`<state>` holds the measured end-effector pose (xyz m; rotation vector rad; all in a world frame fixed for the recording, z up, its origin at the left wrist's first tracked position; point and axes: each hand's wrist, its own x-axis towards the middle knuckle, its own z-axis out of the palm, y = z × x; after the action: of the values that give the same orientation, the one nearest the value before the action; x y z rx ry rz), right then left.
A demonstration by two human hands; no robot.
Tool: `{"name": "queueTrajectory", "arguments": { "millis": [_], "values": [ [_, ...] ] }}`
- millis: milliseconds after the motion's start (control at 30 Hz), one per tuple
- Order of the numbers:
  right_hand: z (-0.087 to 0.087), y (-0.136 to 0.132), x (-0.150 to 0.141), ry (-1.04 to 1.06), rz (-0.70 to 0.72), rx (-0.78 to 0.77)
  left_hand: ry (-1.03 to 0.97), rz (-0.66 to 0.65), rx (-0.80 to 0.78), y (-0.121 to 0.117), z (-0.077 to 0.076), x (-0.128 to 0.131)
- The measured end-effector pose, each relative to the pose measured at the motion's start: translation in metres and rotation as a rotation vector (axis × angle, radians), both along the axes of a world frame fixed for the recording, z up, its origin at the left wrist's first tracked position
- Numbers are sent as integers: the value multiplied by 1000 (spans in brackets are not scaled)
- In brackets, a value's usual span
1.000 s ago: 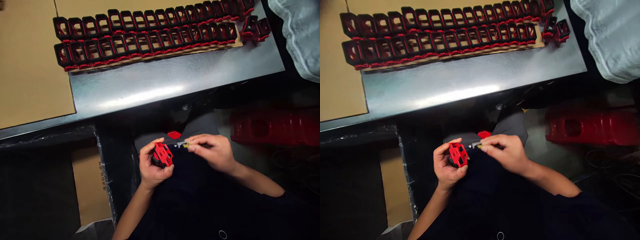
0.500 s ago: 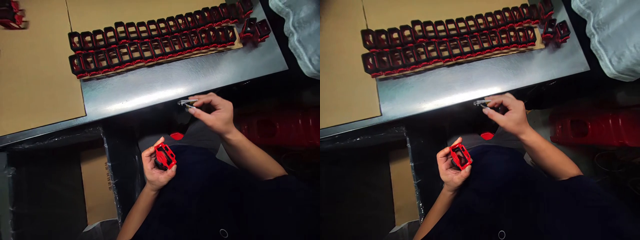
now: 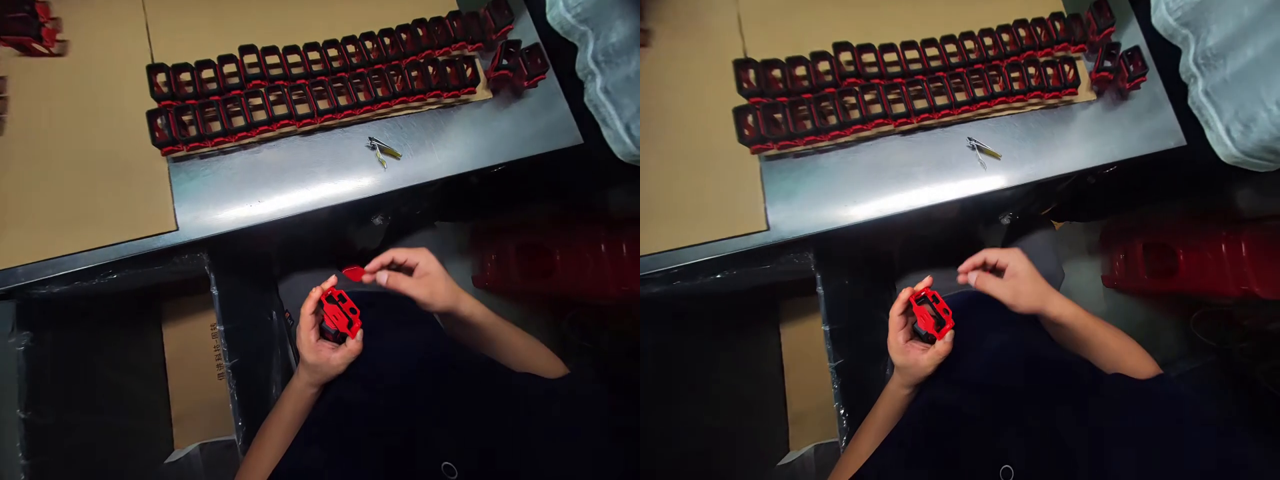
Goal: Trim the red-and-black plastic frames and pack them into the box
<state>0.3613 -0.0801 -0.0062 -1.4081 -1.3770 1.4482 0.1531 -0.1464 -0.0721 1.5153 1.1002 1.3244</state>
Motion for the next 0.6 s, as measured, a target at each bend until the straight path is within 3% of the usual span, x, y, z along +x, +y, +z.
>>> {"name": "queueTrajectory", "arguments": {
  "millis": [67, 133, 400, 500, 600],
  "values": [
    [-5, -23, -6, 139, 126, -248, 32, -34, 27, 2, -2, 1],
    [-10, -34, -9, 185, 113, -344, 80, -68, 67, 3, -4, 3],
    [-7, -34, -19, 74, 88, -336, 200, -114, 230, 0, -9, 7],
    [-6, -31, -23, -28, 76, -289, 158, -112, 159, -3, -7, 10],
    [-14, -28, -20, 74, -25, -334, -23, -105, -48, -5, -2, 12]
  ]
}}
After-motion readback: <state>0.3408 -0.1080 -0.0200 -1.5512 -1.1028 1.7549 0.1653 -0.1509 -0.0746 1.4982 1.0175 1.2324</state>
